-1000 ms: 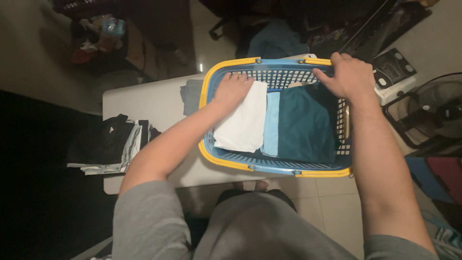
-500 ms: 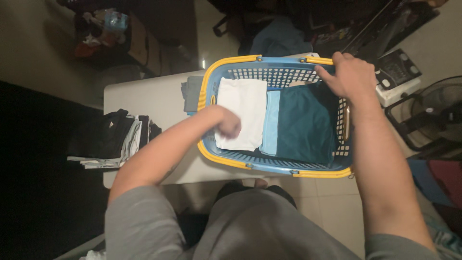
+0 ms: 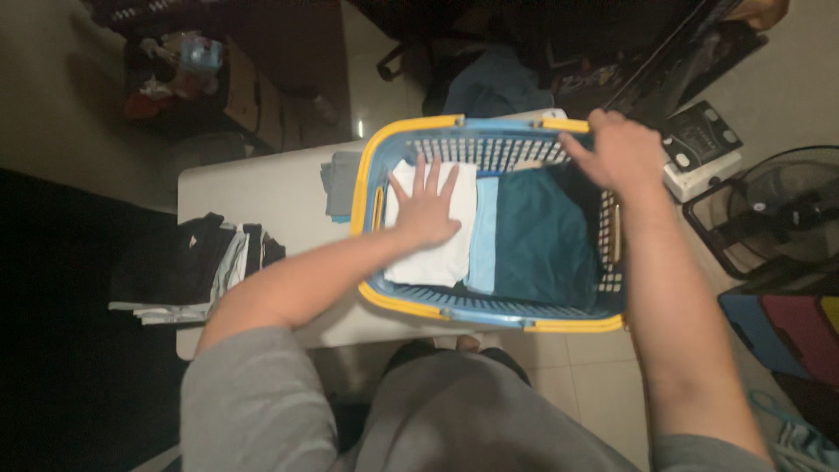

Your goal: The person folds various garments on a white table and places them into a blue and yellow laundry basket. They handle shirts and other clothing items one at a time, folding each before stacking them in the basket.

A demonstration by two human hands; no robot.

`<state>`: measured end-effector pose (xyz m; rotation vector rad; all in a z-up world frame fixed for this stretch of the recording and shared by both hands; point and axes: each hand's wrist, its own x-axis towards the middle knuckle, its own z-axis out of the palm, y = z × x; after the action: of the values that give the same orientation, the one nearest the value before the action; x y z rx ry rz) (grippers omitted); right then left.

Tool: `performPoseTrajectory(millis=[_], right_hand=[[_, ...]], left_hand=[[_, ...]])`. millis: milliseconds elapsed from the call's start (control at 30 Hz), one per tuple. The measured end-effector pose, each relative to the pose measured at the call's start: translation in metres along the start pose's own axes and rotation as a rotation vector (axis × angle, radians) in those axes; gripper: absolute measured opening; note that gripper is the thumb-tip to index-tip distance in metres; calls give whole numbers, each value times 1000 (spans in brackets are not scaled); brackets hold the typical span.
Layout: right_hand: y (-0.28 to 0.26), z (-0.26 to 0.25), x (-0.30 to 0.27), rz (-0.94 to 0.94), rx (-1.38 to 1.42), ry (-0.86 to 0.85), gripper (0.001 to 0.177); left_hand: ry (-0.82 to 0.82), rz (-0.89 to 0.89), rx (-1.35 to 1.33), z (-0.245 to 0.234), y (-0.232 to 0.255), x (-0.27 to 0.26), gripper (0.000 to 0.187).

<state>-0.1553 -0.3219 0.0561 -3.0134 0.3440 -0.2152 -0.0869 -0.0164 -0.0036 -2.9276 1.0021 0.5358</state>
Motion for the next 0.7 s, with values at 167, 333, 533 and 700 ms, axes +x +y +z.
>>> performPoseTrajectory(millis=[167,333,533,700], right_hand=[[-2,-2,-3,-5,20,2,58],[-2,-9,-2,-11,57,15,57],[0,-7,0,-26,68,15,55],[2,-5,-2,8,64,-20,55]], left_hand=[[327,-2,-27,40,-2,-3,99],[254,5,-58,51,-4,11,88],[246,-6,-91,62,-3,16,86],[304,5,-104,75,-5,22,84]])
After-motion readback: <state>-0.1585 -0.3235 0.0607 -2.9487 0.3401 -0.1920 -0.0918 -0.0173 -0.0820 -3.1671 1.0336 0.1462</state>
